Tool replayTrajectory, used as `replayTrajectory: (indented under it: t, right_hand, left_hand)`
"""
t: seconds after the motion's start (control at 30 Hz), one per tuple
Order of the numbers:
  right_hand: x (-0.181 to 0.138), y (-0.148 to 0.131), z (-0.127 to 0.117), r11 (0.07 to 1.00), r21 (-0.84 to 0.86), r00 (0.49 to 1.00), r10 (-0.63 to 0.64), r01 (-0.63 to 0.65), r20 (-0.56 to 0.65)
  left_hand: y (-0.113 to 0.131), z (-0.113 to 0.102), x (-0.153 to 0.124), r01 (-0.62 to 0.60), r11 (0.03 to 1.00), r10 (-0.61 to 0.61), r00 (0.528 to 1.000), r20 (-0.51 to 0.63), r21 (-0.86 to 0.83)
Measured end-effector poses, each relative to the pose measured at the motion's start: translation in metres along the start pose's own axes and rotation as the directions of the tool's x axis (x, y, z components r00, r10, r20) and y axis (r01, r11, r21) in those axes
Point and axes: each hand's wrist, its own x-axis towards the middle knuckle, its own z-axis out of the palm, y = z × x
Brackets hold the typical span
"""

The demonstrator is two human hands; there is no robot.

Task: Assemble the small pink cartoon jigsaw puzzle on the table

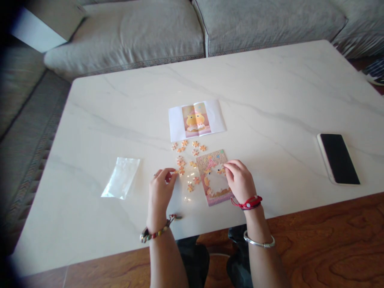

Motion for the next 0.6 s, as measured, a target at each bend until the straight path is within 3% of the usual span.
replayTrajectory:
  t: [0.17,0.33,0.6]
  right_hand:
    - [0.0,-0.016,0.008,0.997,0.02,0.998,-0.069,0.068,0.01]
    - [-0.004,-0.046,0.025,0.969,0.106,0.938,-0.242,0.222,0.247]
    - [-0.007,-0.068,0.044,0.968,0.07,0.897,-0.249,0.24,0.366]
  left_hand:
    - [-0.006,-0.003,-0.001,0.05,0.999,-0.05,0.998,-0.03,0.016]
    - [-0.009,-0.008,-0.002,0.066,0.998,-0.066,0.997,-0.034,0.007]
    - [-0.012,-0.013,-0.004,0.069,0.998,-0.069,0.997,-0.027,-0.006]
